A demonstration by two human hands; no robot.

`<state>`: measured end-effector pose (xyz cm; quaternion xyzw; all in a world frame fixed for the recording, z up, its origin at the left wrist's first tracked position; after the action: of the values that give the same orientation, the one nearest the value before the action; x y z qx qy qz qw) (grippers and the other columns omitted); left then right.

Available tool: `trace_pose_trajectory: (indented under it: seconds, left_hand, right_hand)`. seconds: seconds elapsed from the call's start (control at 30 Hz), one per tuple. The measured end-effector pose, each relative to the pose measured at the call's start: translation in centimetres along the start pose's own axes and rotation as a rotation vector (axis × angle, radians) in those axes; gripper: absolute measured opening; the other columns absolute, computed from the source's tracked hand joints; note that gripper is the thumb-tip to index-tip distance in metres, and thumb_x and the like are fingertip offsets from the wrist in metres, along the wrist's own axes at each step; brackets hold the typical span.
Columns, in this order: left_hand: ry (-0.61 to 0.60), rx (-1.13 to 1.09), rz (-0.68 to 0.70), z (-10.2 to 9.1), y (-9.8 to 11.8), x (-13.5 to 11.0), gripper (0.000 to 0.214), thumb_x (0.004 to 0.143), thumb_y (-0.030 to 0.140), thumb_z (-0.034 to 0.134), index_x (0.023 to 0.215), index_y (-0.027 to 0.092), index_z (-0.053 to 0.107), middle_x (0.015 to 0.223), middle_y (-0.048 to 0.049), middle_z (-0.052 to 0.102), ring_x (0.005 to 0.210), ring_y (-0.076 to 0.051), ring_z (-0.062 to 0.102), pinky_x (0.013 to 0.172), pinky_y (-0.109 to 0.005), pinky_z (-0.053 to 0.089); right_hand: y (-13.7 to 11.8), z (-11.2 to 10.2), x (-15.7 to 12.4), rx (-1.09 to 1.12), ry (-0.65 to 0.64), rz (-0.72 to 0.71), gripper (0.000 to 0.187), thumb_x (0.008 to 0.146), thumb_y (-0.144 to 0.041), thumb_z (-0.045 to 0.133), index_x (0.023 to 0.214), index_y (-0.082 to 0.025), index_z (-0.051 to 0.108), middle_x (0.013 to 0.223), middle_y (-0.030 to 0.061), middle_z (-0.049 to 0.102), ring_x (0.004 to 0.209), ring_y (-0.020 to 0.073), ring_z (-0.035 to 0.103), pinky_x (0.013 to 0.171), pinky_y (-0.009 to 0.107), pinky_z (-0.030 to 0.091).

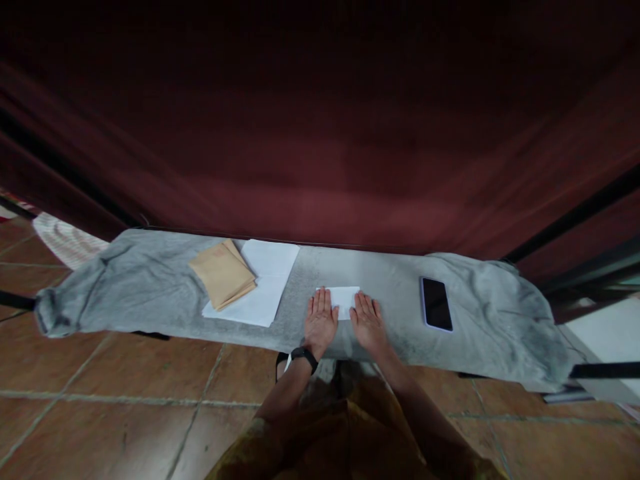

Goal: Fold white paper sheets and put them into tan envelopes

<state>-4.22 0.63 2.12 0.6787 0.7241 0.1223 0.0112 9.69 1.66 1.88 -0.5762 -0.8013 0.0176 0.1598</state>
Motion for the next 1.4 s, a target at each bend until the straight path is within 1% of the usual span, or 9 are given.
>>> trace_pose_trajectory:
  seconds: [0.17,0.23,0.3,0.47,0.7,1.03,1.13,1.27,1.4]
  left_hand:
    - [-0.054,0.025,0.026,0.1,0.2,-0.1,0.06,0.098,0.022,0.03,0.156,0.006,0.034,0.164,-0.0145,0.031,0.155,-0.025,0.022,0.126,-0.046,0.023]
    - [-0.063,0.025,0.033,0.1,0.2,-0.1,0.06,0.097,0.018,0.029,0.156,0.006,0.035,0.164,-0.0144,0.031,0.155,-0.025,0.021,0.126,-0.046,0.022]
    - [-0.057,0.014,0.032,0.0,0.2,-0.1,0.06,0.097,0.018,0.029,0.156,0.006,0.034,0.164,-0.0157,0.032,0.155,-0.025,0.021,0.126,-0.046,0.023]
    - [-0.008,-0.014,0.003,-0.2,0.0,0.0,0.06,0.101,0.03,0.03,0.157,0.008,0.032,0.162,-0.0163,0.035,0.154,-0.026,0.025,0.124,-0.049,0.026]
    - [0.034,-0.002,-0.049,-0.7,-1.0,-0.3,0.064,0.104,0.043,0.03,0.155,0.006,0.035,0.161,-0.0185,0.036,0.152,-0.027,0.03,0.124,-0.047,0.027]
    - [0.058,0.015,-0.074,-1.2,-1.7,-0.8,0.061,0.104,0.041,0.031,0.155,0.008,0.036,0.16,-0.0179,0.038,0.151,-0.027,0.031,0.125,-0.048,0.025]
    - [0.063,0.015,-0.068,-1.1,-1.6,-0.8,0.062,0.104,0.04,0.032,0.155,0.007,0.036,0.16,-0.0185,0.037,0.152,-0.027,0.031,0.125,-0.047,0.024]
    - [0.08,0.005,-0.054,-1.0,-1.8,-0.9,0.063,0.104,0.042,0.032,0.155,0.006,0.035,0.16,-0.0186,0.037,0.151,-0.028,0.032,0.124,-0.049,0.025]
    - [0.114,-0.029,-0.046,-1.5,-1.7,-0.9,0.064,0.103,0.042,0.031,0.156,0.005,0.033,0.161,-0.0199,0.035,0.152,-0.031,0.028,0.124,-0.054,0.025]
  right_hand:
    - [-4.2,1.0,1.5,0.062,-0.083,-0.122,0.055,0.107,-0.033,0.022,0.154,-0.012,0.041,0.16,0.0105,0.04,0.15,0.0216,0.035,0.124,0.043,0.023]
    - [-5.0,1.5,1.9,0.067,-0.108,-0.149,0.055,0.108,-0.034,0.021,0.155,-0.012,0.04,0.16,0.011,0.04,0.15,0.021,0.035,0.124,0.043,0.025]
    - [-4.7,1.8,2.1,0.051,-0.115,-0.139,0.055,0.108,-0.035,0.023,0.155,-0.013,0.039,0.16,0.0121,0.039,0.15,0.0213,0.034,0.123,0.044,0.025]
    - [-1.7,1.6,2.1,-0.015,-0.063,-0.096,0.055,0.106,-0.035,0.031,0.156,-0.012,0.038,0.16,0.0132,0.038,0.149,0.0233,0.035,0.123,0.045,0.025]
    - [0.5,1.0,1.7,-0.047,0.035,-0.065,0.056,0.107,-0.036,0.029,0.154,-0.009,0.04,0.158,0.0149,0.043,0.145,0.0262,0.041,0.121,0.046,0.027]
    - [2.1,-0.1,0.3,-0.056,0.066,-0.021,0.053,0.106,-0.03,0.031,0.153,-0.009,0.041,0.158,0.0142,0.044,0.145,0.0273,0.041,0.121,0.048,0.027]
    - [1.9,-1.0,-0.5,-0.023,0.073,-0.052,0.051,0.105,-0.026,0.032,0.152,-0.008,0.043,0.157,0.0148,0.045,0.145,0.0248,0.042,0.121,0.046,0.028]
    - [0.0,-1.4,-2.7,0.044,0.01,-0.228,0.048,0.105,-0.025,0.035,0.149,-0.011,0.049,0.154,0.0115,0.05,0.142,0.0214,0.047,0.122,0.043,0.031]
    - [-0.4,-2.2,-4.5,0.068,0.021,-0.241,0.047,0.105,-0.028,0.037,0.148,-0.012,0.05,0.151,0.0114,0.053,0.139,0.0227,0.05,0.122,0.044,0.031]
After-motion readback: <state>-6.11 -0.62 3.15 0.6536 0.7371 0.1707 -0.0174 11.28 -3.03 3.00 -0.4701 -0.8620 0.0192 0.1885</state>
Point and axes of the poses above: each hand's wrist, its own x-axis towards the middle knuckle, its own z-axis out of the palm, y = z × x, the point moved 9 cm from there along x, towards the middle knuckle
